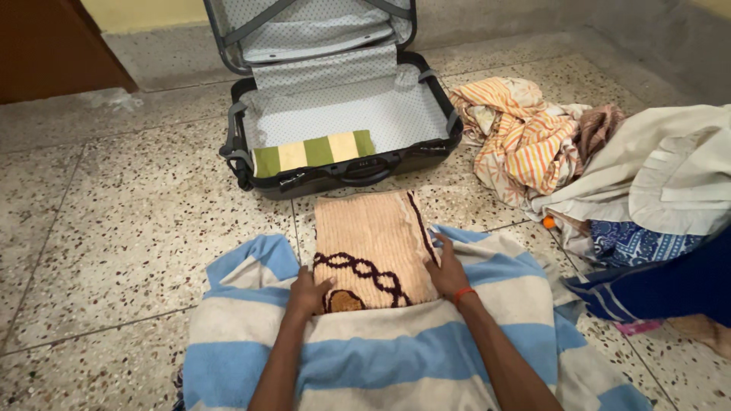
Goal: The person folds a green and yellow striped cloth and a brown patterned towel and places them into an open suitcase on the floor.
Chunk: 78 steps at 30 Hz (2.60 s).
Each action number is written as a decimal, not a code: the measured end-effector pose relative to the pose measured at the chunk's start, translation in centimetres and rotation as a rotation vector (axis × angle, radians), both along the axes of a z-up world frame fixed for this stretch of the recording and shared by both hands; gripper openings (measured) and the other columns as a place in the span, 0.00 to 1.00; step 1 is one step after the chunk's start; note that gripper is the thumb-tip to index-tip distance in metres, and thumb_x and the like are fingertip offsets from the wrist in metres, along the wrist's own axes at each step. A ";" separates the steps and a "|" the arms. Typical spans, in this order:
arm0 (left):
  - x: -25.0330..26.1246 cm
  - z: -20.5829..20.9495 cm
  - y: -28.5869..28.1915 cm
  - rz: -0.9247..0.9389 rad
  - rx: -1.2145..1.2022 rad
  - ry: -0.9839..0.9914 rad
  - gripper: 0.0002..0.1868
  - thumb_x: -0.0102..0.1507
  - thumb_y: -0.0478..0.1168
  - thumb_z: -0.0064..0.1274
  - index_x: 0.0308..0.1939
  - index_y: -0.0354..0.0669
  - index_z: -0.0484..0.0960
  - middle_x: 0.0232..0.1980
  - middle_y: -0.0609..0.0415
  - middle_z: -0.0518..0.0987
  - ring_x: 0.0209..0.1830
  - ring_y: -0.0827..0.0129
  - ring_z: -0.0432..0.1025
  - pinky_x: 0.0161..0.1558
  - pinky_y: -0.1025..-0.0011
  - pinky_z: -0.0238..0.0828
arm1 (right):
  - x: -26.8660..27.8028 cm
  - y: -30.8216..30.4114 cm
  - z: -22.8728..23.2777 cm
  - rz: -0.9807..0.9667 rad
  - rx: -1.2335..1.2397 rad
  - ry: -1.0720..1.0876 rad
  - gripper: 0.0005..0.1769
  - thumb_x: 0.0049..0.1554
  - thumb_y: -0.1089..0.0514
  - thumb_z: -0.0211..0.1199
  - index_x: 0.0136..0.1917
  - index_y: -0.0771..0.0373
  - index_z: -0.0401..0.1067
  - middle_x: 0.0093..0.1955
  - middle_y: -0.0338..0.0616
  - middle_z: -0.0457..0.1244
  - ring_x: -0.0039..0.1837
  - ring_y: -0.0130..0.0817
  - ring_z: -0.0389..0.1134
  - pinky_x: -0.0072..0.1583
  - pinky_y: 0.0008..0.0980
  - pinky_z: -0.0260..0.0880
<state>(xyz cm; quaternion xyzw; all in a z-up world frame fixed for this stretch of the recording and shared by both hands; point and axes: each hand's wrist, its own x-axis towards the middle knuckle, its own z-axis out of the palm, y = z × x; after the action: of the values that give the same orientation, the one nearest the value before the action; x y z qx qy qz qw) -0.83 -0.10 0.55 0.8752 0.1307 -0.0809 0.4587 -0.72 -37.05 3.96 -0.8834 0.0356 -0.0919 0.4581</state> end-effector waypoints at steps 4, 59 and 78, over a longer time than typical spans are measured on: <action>-0.4 1.3 -1.1 0.015 0.114 -0.206 0.47 0.56 0.55 0.64 0.68 0.28 0.62 0.55 0.23 0.77 0.58 0.34 0.73 0.58 0.53 0.71 | -0.6 0.8 1.2 -0.054 -0.039 0.035 0.27 0.58 0.53 0.61 0.69 0.53 0.62 0.59 0.62 0.69 0.62 0.62 0.70 0.61 0.50 0.68; 1.3 1.3 -0.8 -0.086 -0.522 -0.054 0.31 0.59 0.33 0.58 0.67 0.50 0.73 0.69 0.48 0.73 0.63 0.61 0.69 0.59 0.68 0.69 | 1.8 -0.4 -0.3 0.128 0.464 0.396 0.19 0.54 0.62 0.62 0.58 0.59 0.82 0.56 0.42 0.72 0.59 0.32 0.68 0.61 0.29 0.67; 1.0 1.4 0.8 0.027 -0.765 0.163 0.27 0.61 0.28 0.38 0.53 0.42 0.91 0.18 0.61 0.63 0.12 0.76 0.54 0.15 0.73 0.50 | 0.5 0.4 1.5 0.065 0.346 0.414 0.23 0.58 0.45 0.58 0.55 0.61 0.83 0.53 0.46 0.74 0.54 0.36 0.74 0.58 0.34 0.72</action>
<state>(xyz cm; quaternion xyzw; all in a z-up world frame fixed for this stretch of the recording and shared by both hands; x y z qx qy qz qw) 0.16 0.69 1.91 0.6297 0.1385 -0.1869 0.7412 -0.24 -36.68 5.42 -0.7926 0.1152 0.1127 0.5880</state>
